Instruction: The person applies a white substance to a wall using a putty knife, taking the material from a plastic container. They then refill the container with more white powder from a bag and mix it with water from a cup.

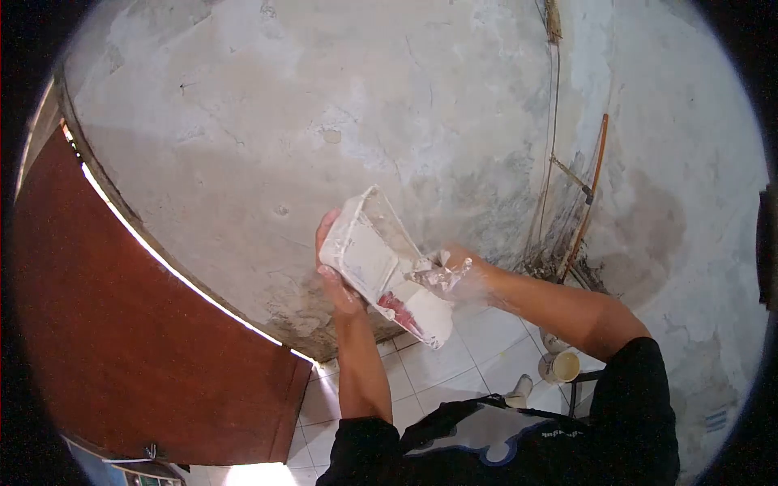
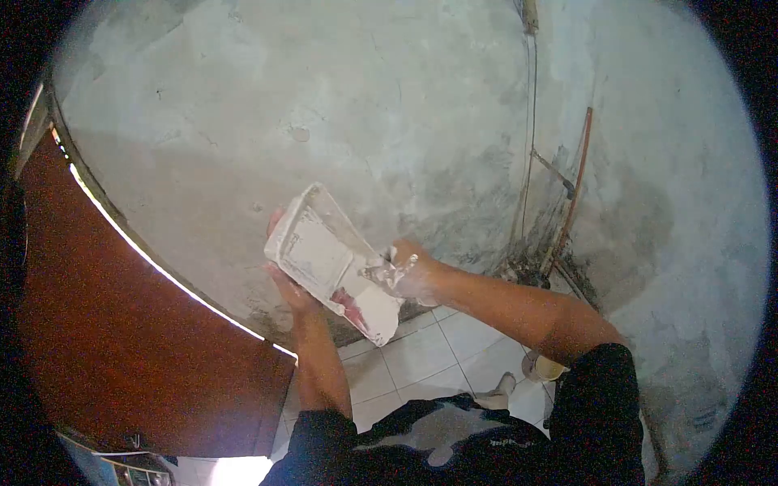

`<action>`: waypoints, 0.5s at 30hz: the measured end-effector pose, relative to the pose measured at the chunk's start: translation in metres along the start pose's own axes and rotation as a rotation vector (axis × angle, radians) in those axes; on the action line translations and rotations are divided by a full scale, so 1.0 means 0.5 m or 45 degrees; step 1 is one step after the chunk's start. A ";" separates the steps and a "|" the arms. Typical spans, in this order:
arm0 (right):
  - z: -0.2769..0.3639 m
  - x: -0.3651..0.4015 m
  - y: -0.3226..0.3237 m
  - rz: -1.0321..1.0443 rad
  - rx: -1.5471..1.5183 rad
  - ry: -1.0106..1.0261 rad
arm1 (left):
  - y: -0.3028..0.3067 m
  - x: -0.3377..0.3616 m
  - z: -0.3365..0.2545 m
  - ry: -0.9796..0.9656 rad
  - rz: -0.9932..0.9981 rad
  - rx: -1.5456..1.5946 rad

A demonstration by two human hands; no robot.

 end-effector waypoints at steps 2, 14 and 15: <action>-0.059 -0.003 -0.027 0.101 -0.349 -0.114 | 0.007 0.003 0.006 0.088 -0.064 -0.056; -0.208 -0.033 -0.170 0.213 -0.892 -0.470 | 0.065 0.038 -0.017 0.257 0.066 -0.208; -0.205 -0.028 -0.184 0.269 -0.938 -0.477 | 0.073 0.047 -0.014 0.276 0.075 -0.196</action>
Point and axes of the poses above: each hand's wrist, its own x-axis away from the middle knuckle, its own y-axis out of the back of the hand, z = x × y, the point moved 9 cm from there along -x, towards the middle knuckle, and after that the axes turned 6 degrees about -z, right-handed, at the moved point
